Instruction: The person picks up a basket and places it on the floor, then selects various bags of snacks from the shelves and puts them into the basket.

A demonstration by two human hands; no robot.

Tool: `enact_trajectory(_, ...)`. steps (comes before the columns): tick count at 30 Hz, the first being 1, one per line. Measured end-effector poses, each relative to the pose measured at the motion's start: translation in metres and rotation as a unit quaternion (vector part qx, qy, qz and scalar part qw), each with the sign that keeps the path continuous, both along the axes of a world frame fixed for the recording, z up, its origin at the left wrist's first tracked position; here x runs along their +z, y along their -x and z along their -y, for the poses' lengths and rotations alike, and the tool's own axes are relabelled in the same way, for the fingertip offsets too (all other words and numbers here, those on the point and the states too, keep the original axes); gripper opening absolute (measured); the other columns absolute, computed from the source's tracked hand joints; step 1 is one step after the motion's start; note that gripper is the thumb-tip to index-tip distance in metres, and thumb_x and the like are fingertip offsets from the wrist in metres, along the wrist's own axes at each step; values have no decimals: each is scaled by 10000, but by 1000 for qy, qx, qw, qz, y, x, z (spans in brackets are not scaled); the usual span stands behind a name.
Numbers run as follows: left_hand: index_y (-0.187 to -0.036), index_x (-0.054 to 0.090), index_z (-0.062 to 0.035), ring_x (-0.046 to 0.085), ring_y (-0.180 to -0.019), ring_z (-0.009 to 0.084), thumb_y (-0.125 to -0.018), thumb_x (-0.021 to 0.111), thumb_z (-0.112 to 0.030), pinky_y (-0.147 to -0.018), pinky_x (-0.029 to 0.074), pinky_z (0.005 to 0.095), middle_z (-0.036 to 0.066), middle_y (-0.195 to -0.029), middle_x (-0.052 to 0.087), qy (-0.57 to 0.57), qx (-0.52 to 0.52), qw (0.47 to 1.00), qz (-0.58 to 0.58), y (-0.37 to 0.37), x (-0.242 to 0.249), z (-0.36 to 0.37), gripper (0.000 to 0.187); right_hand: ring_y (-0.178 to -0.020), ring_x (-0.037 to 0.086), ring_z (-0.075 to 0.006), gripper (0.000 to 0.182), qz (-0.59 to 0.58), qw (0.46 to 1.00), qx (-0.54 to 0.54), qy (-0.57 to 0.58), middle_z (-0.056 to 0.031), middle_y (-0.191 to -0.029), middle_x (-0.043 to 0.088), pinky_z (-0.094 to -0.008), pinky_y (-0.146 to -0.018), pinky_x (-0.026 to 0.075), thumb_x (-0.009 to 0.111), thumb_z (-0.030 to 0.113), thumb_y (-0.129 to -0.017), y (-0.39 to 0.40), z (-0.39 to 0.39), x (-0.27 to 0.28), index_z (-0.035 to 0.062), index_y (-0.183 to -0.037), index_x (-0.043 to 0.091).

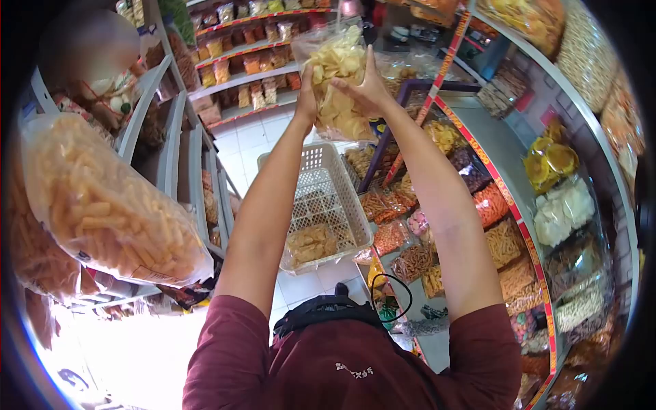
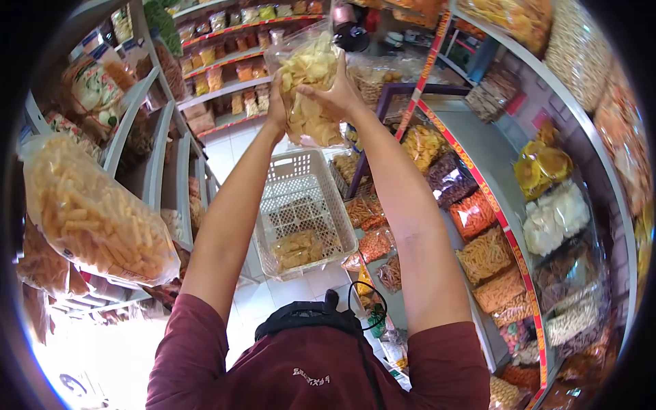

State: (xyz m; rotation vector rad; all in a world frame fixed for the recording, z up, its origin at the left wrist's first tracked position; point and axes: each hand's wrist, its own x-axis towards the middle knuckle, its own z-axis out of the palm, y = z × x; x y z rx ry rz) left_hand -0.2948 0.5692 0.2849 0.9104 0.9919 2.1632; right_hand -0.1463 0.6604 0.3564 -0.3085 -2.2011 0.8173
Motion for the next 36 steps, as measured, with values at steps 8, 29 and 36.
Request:
enact_trajectory(8,-1527,362,-109,469,-1365,249,-1020,248,-665,-1120,383,397,74,-1494,474,-20,136,968,212,26,-148,36,761,-1375,465,-387,1465,142,971,193,1,-319,-1476,436,-394,-1140,380,911,613,-558,103,-13,-110,-27,-1580,80)
enact_trajectory(29,-1535,348,-10,477,-1341,410,-997,229,-707,-1137,348,469,242,-1571,355,431,326,736,409,-5,-638,46,888,-1163,569,-465,1412,489,823,281,-75,-274,-1318,493,-478,-1002,485,871,684,-522,175,-35,-470,112,-1605,169)
enact_trajectory(36,-1559,308,-67,497,-1325,308,-931,203,-825,-1096,405,416,127,-1535,424,89,341,767,536,-1,-593,42,990,-1350,420,-450,1338,495,785,329,-174,-271,-1467,397,-539,-1131,354,881,586,-531,185,-20,-538,190,-1605,189)
